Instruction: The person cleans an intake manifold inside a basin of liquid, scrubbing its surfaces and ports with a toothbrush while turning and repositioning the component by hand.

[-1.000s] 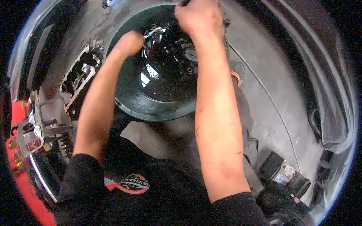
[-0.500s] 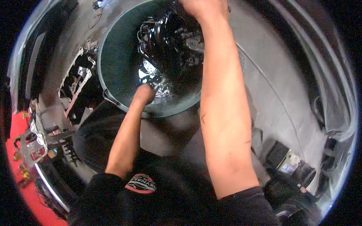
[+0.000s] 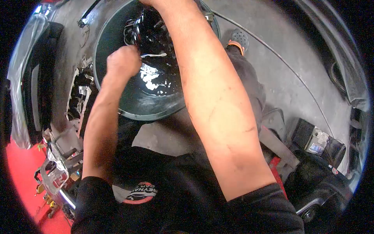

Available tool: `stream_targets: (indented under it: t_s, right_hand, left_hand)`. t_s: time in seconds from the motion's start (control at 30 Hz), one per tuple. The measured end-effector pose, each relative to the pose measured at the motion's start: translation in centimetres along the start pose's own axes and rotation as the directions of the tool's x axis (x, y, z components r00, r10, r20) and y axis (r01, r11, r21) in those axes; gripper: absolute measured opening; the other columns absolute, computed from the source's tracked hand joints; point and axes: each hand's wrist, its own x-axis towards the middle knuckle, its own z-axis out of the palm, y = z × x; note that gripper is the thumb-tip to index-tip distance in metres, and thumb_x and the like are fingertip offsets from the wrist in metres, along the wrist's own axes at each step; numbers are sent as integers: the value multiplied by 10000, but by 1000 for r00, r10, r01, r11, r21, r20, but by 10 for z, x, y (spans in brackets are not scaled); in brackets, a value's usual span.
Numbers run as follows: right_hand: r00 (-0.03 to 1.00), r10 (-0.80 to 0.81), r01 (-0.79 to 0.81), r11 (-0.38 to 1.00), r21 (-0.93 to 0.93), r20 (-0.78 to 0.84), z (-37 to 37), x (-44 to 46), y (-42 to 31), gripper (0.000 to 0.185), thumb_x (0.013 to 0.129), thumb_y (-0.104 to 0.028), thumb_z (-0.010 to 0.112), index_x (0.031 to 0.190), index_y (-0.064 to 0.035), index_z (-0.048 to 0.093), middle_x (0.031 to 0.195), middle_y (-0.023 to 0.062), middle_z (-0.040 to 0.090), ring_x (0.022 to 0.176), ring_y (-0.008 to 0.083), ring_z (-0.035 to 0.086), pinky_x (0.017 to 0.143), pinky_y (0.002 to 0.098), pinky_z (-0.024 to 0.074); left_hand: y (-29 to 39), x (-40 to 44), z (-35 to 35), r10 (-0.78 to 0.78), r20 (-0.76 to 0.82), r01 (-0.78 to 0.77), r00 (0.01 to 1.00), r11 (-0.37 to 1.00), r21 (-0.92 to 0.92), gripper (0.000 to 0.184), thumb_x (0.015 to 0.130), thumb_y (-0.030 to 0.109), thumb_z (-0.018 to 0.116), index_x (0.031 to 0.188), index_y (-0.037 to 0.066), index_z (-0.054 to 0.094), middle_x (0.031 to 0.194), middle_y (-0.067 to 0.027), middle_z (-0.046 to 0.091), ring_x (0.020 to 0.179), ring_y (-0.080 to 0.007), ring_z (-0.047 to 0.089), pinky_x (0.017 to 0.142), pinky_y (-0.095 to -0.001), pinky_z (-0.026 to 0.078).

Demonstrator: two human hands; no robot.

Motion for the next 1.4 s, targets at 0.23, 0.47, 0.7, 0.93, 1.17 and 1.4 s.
stream_targets:
  t_s: [0.23, 0.47, 0.7, 0.93, 1.17, 1.4]
  right_hand:
    - [1000, 30, -30, 999, -25, 1, 5, 6, 4, 206, 815, -133, 598, 959, -98, 740, 1067, 194, 684, 1057, 354, 642, 928, 447, 491]
    - [1000, -24, 24, 1000, -2, -10, 9, 5, 4, 214, 771, -130, 621, 946, -87, 736, 1038, 208, 686, 1037, 352, 648, 912, 434, 492]
    - [997, -66, 65, 997, -34, -29, 13, -4, -4, 205, 760, -108, 610, 924, -75, 729, 1017, 212, 688, 1022, 362, 648, 902, 435, 496]
    - [997, -35, 31, 998, -54, -65, 22, 11, 4, 208, 765, -100, 603, 928, -56, 723, 1020, 223, 684, 1026, 367, 644, 906, 440, 491]
    - [996, -69, 65, 995, -77, -55, 23, 13, 7, 213, 766, -90, 589, 924, -40, 723, 1000, 245, 680, 1010, 368, 648, 911, 445, 490]
    - [999, -35, 35, 999, -4, -6, 10, 0, -2, 232, 788, -124, 588, 970, -46, 709, 1049, 224, 676, 1045, 366, 636, 921, 451, 488]
  left_hand:
    - [-4, -10, -27, 170, -227, -159, 959, 985, 66, 184, 829, 152, 541, 862, 73, 704, 885, -140, 712, 811, -310, 711, 704, -437, 575]
    - [-1, -57, 35, 80, -74, -98, 994, 954, -282, 219, 904, 213, 555, 953, 34, 671, 913, -204, 679, 877, -373, 660, 771, -487, 528]
    - [76, -55, 102, -226, 111, 248, 968, 776, -580, 281, 979, 278, 458, 1022, 25, 573, 861, -253, 683, 864, -408, 676, 767, -527, 523]
    - [86, -64, 102, -307, -172, 144, 936, 780, -609, 255, 968, 279, 478, 913, 41, 550, 751, -213, 676, 697, -419, 674, 656, -531, 541]
    - [102, -56, 102, -313, -81, 166, 946, 684, -710, 284, 974, 270, 471, 932, -5, 529, 759, -243, 665, 750, -446, 661, 683, -544, 525]
    - [107, -57, 127, -293, 80, 262, 953, 656, -708, 286, 973, 264, 468, 980, -8, 557, 810, -282, 657, 798, -475, 644, 730, -551, 515]
